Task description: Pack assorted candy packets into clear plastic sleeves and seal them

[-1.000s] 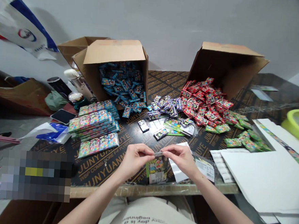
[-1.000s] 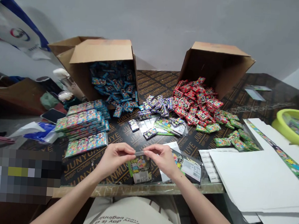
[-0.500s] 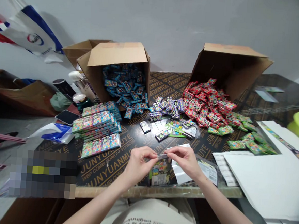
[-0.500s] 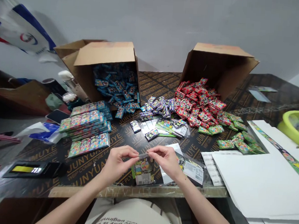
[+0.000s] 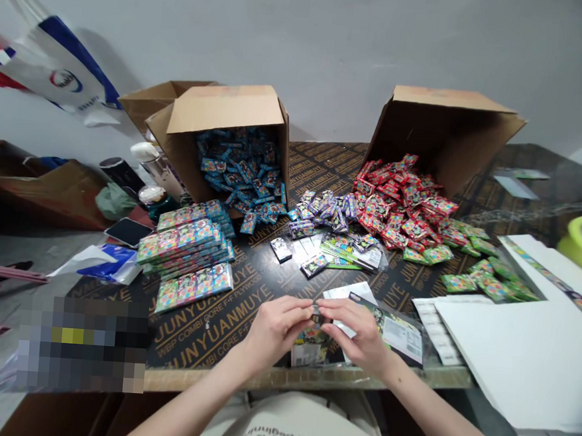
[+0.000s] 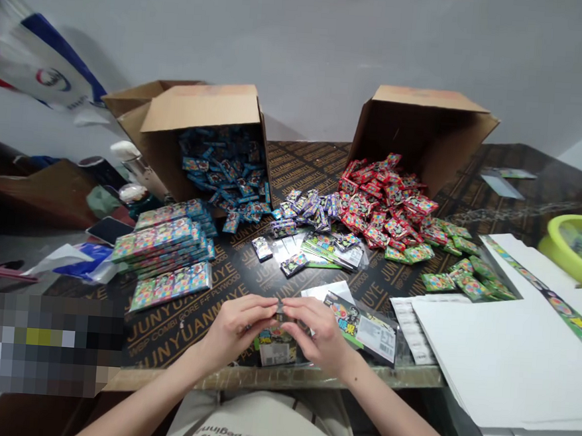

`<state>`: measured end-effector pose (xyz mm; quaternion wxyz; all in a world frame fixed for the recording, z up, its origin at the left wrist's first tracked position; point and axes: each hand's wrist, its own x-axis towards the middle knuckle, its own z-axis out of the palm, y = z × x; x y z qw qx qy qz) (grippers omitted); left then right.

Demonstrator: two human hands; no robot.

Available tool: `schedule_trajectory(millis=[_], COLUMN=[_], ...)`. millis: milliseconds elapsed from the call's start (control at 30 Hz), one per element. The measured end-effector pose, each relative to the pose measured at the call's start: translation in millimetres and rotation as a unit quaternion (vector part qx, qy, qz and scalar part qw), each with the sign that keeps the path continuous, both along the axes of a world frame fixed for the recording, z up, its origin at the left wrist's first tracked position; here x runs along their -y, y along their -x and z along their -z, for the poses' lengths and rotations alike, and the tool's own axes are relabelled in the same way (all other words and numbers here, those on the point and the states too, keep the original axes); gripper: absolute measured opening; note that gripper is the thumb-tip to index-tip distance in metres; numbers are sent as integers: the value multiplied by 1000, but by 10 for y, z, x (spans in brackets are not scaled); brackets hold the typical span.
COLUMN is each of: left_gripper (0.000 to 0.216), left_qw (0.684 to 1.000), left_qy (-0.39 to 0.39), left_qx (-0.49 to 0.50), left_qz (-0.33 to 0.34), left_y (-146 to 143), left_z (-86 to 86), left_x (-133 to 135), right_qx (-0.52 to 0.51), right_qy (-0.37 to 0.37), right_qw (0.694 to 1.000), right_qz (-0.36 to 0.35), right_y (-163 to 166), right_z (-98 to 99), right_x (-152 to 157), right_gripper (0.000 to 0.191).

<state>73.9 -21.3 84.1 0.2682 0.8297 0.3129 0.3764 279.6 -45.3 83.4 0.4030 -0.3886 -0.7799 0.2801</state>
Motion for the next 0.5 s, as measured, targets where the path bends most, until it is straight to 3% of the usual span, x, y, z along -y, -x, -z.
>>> schedule_trajectory(millis=[133,233,367,500], left_gripper=[17,9,20,38], left_qw=[993,964,889,808], left_qy=[86,157,182,199], left_qx=[74,163,262,294], left_qz=[-42,-137,-327,-471], left_y=[73,271,732,1144], left_z=[56,170,401,733], left_x=[-175,-336,-433,-243], right_qx=[22,75,289,430], right_qy=[50,-27,-95,-102], right_qw=[998,991,940,885], right_qz=[23,108,154,147], right_y=[-75,-5,313,707], right_z=[35,152,261,228], right_x=[-333,-869,-1719,-2458], right_gripper=[36,46,46,38])
